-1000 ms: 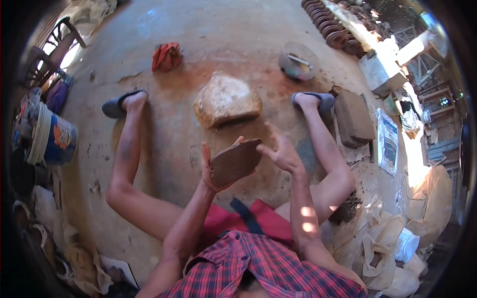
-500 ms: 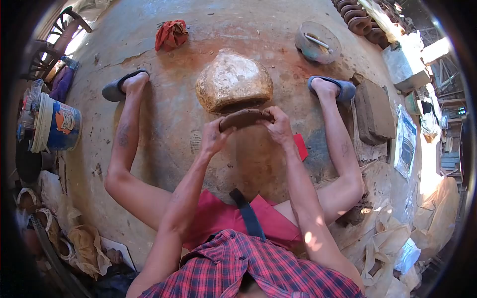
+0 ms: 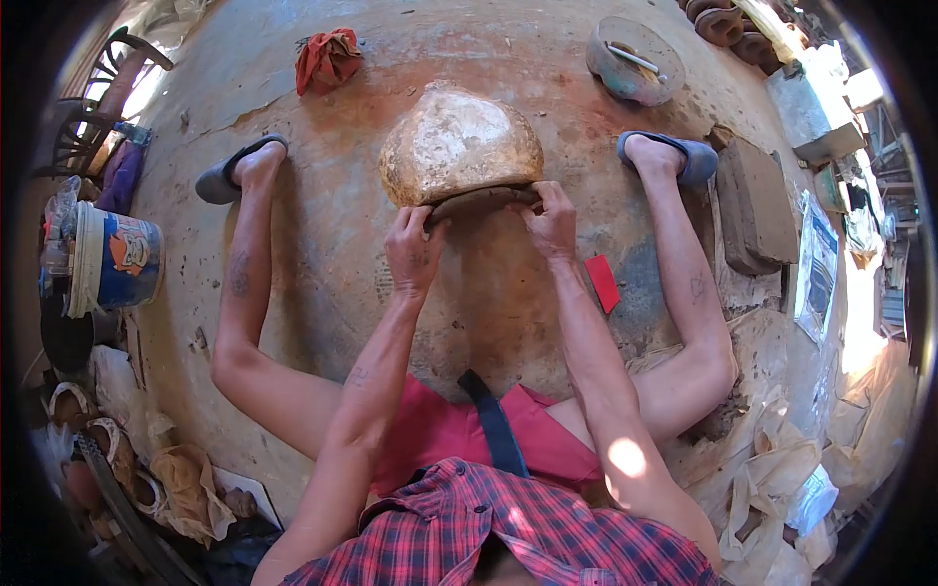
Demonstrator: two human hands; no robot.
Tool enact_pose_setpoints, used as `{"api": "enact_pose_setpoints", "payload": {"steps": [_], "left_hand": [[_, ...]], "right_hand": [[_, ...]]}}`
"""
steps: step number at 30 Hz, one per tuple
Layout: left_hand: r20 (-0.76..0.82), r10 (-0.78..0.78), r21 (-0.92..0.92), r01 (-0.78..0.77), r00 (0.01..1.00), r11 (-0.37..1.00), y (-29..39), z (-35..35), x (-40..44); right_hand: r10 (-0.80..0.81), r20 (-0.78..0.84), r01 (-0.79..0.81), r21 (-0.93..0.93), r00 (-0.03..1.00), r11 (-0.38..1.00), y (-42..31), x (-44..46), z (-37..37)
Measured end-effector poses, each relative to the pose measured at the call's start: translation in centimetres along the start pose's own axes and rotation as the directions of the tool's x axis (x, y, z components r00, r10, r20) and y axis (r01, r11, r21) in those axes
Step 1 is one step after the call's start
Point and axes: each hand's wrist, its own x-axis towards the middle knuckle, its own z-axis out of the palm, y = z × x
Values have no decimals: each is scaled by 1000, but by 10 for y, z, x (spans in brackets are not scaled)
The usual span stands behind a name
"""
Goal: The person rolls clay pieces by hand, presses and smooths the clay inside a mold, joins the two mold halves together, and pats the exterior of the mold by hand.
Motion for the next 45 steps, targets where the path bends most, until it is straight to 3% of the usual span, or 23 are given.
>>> {"api": "enact_pose_setpoints", "payload": {"steps": [3, 6, 8, 9, 11, 12, 14, 15, 17, 20, 27, 32, 39, 41, 45], "left_hand": [[-21, 40, 58, -38, 999, 998, -3, 2, 0], [-62, 40, 85, -35, 997, 996, -7, 7, -3], [-105, -22, 84, 31, 994, 996, -10, 11, -6], [-105, -27, 83, 36, 994, 996, -9, 7, -3], [-92, -19, 259, 42, 996, 965, -1, -10, 10], [-85, -26, 259, 48, 996, 965, 0, -18, 17], [-36, 235, 343, -209, 971, 916, -6, -23, 34], [-32, 226, 337, -202, 974, 919, -15, -20, 38], [199, 151, 48, -163, 968, 985, -33, -16, 39], [194, 170, -7, -172, 966, 985, -40, -14, 40], [217, 182, 5, -188, 959, 982, -41, -24, 54], [261, 156, 14, -165, 953, 986, -40, -23, 56], [214, 221, -54, -215, 951, 975, -51, -16, 55], [217, 226, 52, -242, 950, 969, -47, -18, 55], [260, 231, 138, -273, 937, 952, -44, -21, 59]], "right_hand": [[-78, -81, 77, -16, 994, 997, 0, 5, 0], [33, -28, -34, -14, 999, 999, -5, 9, -5], [11, -102, -31, -194, 995, 981, -12, 15, -13], [11, -98, -30, -196, 995, 980, -17, 22, -18], [-255, -73, 225, -283, 964, 932, -19, 34, -25], [-248, -66, 220, -283, 966, 933, -13, 36, -24], [-243, 133, 263, -167, 961, 950, 3, 45, -25], [-237, 142, 260, -172, 961, 950, 6, 48, -26], [-189, 164, 206, -91, 968, 974, 8, 51, -25], [-176, 158, 184, -39, 972, 982, 10, 55, -24], [-234, 143, 254, -147, 962, 956, -4, 54, -28], [-288, 244, 355, -304, 926, 884, -1, 53, -32], [-281, 217, 340, -325, 935, 883, -9, 52, -32], [-387, 260, 465, -423, 884, 778, -29, 56, -38], [-385, 346, 495, -332, 856, 803, -18, 58, -26]]}}
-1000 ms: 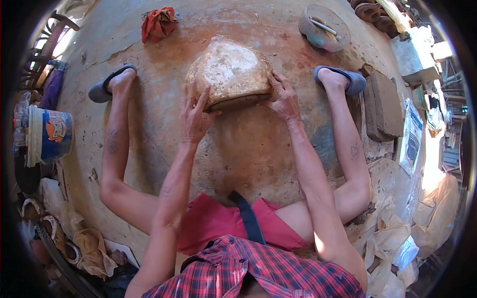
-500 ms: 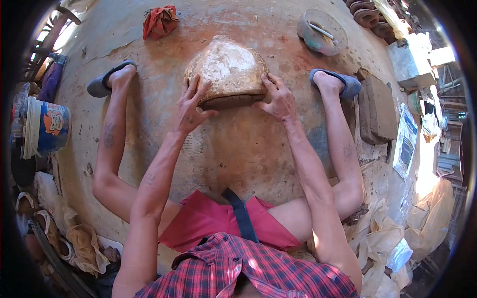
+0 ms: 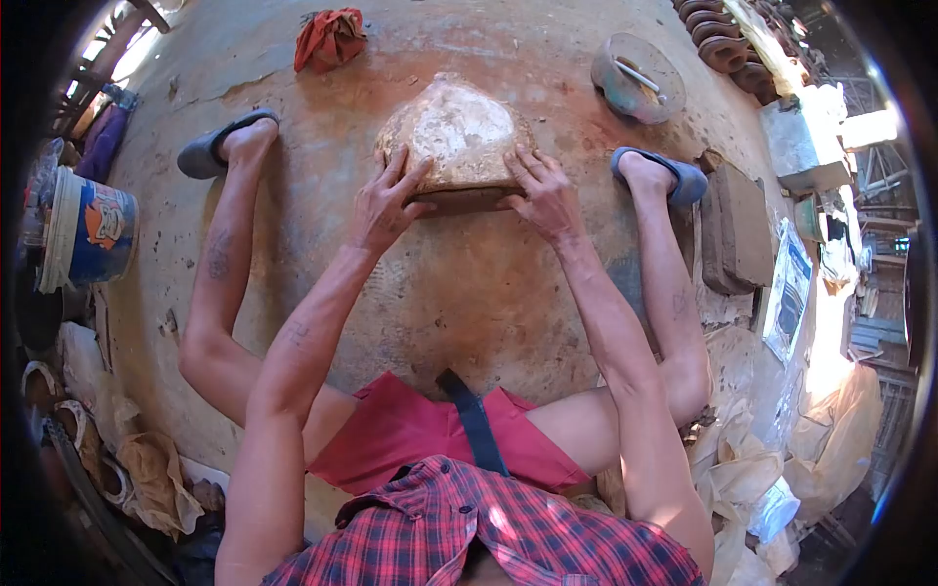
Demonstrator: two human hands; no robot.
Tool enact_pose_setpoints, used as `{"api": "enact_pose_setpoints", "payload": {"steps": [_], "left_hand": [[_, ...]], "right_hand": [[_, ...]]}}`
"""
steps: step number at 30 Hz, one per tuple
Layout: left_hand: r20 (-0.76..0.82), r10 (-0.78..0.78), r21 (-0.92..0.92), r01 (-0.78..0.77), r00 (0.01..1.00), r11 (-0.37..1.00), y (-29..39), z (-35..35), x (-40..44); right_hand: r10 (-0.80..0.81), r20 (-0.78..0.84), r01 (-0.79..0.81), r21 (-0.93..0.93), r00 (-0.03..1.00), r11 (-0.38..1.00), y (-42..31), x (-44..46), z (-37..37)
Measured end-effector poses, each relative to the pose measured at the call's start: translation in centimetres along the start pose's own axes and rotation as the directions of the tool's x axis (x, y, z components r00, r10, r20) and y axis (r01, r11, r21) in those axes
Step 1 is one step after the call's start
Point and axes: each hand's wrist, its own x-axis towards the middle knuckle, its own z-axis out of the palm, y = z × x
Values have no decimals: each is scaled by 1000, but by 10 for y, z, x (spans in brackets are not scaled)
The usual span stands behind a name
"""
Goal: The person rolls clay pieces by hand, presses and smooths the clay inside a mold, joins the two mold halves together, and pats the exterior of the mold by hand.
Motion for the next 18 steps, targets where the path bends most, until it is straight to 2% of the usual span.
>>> {"api": "enact_pose_setpoints", "payload": {"steps": [6, 9, 12, 14, 16, 18], "left_hand": [[1, 4, -58, -4, 1000, 998, 0, 1, 3], [-67, 91, 23, -90, 994, 996, 11, -6, 6], [-29, 110, -27, -111, 993, 993, 8, 0, 7], [-8, 120, -52, -120, 993, 991, 0, 9, 4], [-13, 123, -76, -124, 992, 989, -3, 7, 9], [-10, 139, -17, -139, 990, 990, -1, 6, 14]], "right_hand": [[-24, -34, 25, 14, 999, 1000, 3, 5, -5], [-37, 34, 38, -53, 999, 998, -10, 13, -14], [-32, 110, 44, -113, 993, 993, -7, 12, -4], [-66, 54, 70, -92, 996, 993, -2, 11, -1], [-66, 64, 71, -75, 996, 995, 1, 7, 4], [-68, 70, 75, -104, 995, 992, 3, 13, 8]]}}
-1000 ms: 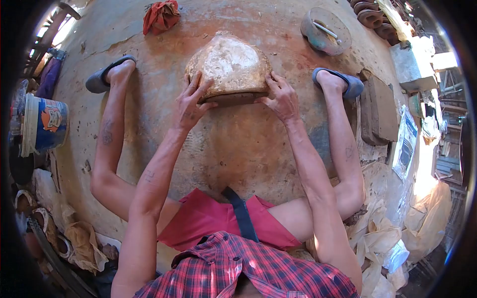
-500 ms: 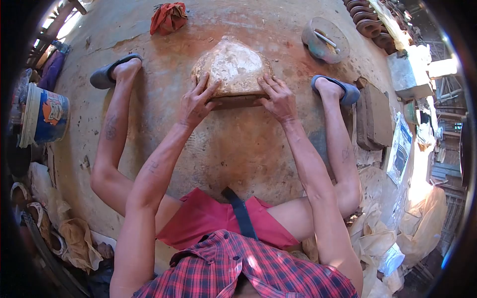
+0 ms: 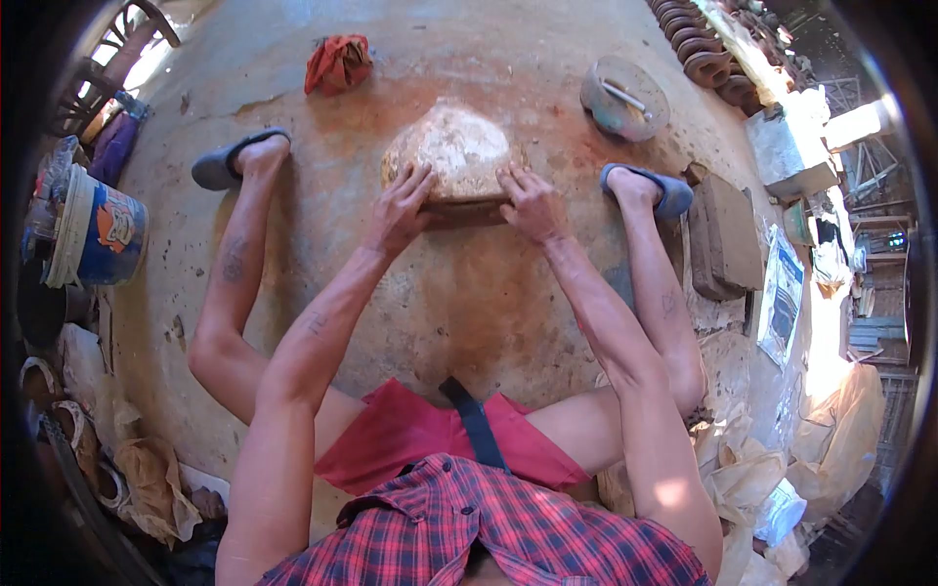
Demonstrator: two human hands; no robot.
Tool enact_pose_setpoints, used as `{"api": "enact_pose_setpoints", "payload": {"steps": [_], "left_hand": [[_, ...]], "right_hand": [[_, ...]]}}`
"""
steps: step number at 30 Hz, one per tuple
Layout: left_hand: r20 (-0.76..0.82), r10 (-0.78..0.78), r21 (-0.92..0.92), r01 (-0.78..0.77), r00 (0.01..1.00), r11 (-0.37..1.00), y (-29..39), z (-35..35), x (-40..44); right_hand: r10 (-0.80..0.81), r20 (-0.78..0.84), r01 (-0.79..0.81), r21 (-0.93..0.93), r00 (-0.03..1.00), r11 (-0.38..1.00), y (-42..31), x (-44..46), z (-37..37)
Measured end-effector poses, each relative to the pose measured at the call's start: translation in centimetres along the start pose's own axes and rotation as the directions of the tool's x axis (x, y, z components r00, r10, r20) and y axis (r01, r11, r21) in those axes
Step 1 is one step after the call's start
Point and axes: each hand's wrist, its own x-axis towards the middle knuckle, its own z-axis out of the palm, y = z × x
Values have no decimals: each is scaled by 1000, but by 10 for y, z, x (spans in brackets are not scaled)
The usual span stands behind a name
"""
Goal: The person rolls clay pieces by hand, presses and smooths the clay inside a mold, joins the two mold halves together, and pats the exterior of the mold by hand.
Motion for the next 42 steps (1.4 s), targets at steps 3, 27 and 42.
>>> {"api": "enact_pose_setpoints", "payload": {"steps": [3, 27, 42], "left_hand": [[-2, -63, 1, 63, 998, 998, 17, -6, 3], [-126, -44, 237, 73, 991, 969, 31, 22, -3], [0, -15, 163, 15, 1000, 986, 35, -9, 1]], "right_hand": [[33, 113, -23, -90, 993, 996, -36, 6, -36], [40, -67, -44, -62, 997, 997, -50, 3, 4], [165, -168, -166, 8, 972, 986, -67, 8, 4]]}}
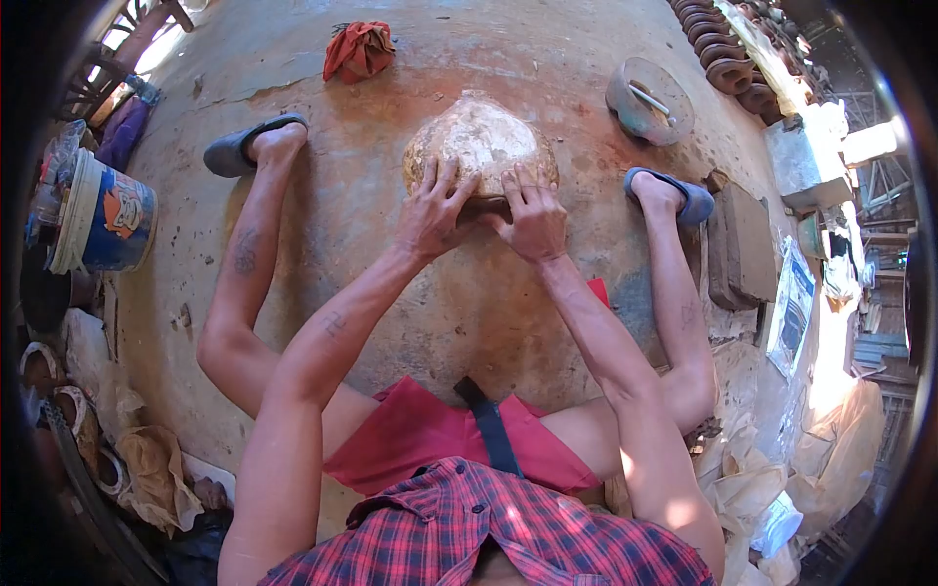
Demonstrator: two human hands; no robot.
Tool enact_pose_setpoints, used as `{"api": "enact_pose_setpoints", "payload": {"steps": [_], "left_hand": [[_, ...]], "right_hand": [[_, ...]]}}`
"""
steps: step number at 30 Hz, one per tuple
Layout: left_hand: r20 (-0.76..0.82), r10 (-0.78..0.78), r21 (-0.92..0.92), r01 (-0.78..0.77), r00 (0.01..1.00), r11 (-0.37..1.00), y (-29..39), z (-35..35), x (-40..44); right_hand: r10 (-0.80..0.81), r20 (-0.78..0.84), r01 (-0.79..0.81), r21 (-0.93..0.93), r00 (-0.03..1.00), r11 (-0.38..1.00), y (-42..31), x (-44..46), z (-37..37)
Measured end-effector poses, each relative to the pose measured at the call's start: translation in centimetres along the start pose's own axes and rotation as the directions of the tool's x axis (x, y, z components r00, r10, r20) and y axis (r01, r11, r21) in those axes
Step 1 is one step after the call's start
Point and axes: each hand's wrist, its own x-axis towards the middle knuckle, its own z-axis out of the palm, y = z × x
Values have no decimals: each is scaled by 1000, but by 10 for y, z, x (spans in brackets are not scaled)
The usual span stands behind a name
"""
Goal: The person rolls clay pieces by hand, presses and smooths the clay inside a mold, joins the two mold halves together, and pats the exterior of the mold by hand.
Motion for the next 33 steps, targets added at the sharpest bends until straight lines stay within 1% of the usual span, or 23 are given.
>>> {"api": "enact_pose_setpoints", "payload": {"steps": [2, 4, 5, 6, 7, 8, 9, 10, 11, 12, 13, 14, 16, 18, 20, 23, 24, 26, 27, 29, 30, 32, 33], "left_hand": [[106, -38, -31, 41, 994, 999, 1, -4, 1], [134, -35, -56, 43, 990, 997, -4, -4, 2], [164, -32, -82, 46, 986, 996, -5, -5, 0], [167, -29, -84, 43, 986, 996, -8, -9, -2], [188, -68, -258, 116, 980, 959, -13, -14, -3], [217, -102, -422, 187, 971, 887, -19, -19, -3], [218, -96, -425, 183, 971, 886, -27, -16, -11], [153, -183, -420, 232, 971, 877, -33, -9, -22], [91, -276, -420, 288, 957, 861, -41, 0, -32], [107, -292, -455, 308, 950, 836, -44, 3, -35], [124, -300, -456, 322, 946, 829, -44, 8, -36], [127, -281, -465, 307, 951, 830, -45, 13, -35], [147, -261, -480, 299, 954, 825, -45, 21, -35], [44, -253, -449, 245, 967, 859, -48, 28, -32], [45, -243, -459, 236, 969, 857, -52, 31, -35], [33, -248, -464, 235, 968, 854, -55, 35, -37], [8, -236, -467, 212, 972, 858, -55, 34, -34], [-16, -225, -448, 194, 974, 873, -54, 35, -33], [-22, -228, -431, 196, 973, 881, -51, 31, -30], [-28, -217, -435, 183, 976, 881, -51, 28, -28], [-16, -219, -442, 190, 976, 877, -51, 29, -32], [-22, -222, -449, 189, 975, 873, -53, 35, -34], [-37, -221, -454, 180, 975, 872, -55, 39, -37]], "right_hand": [[28, 17, -28, 8, 999, 1000, -7, 2, 2], [59, 5, -59, -67, 998, 996, -13, 1, 3], [63, 8, -62, -68, 998, 996, -11, -1, 1], [92, 50, -92, 10, 995, 996, -12, 4, -8], [116, 92, -124, 88, 989, 988, -12, 8, -13], [119, 91, -127, 87, 989, 988, -8, 4, -16], [115, 6, -113, 201, 993, 973, 3, -4, -21], [114, -80, -84, 308, 990, 948, 17, -10, -23], [111, -73, -84, 304, 991, 949, 33, -19, -19], [235, 7, -219, 388, 972, 895, 50, -36, -8], [355, 101, -360, 457, 929, 813, 63, -54, 5], [282, 178, -333, 522, 943, 785, 73, -62, 17], [335, 189, -383, 516, 923, 766, 71, -59, 22], [384, 194, -428, 505, 903, 750, 75, -60, 31], [433, 265, -488, 668, 862, 562, 81, -63, 48], [470, 258, -513, 645, 844, 567, 77, -66, 50], [475, 250, -511, 646, 844, 567, 74, -67, 48], [444, 253, -469, 736, 860, 489, 72, -57, 40], [444, 234, -455, 740, 865, 496, 72, -53, 34], [287, 123, -303, 585, 950, 752, 71, -52, 27], [289, 130, -308, 586, 949, 749, 69, -54, 29], [398, 217, -451, 509, 892, 733, 68, -56, 34], [398, 223, -455, 508, 890, 732, 69, -55, 37]]}}
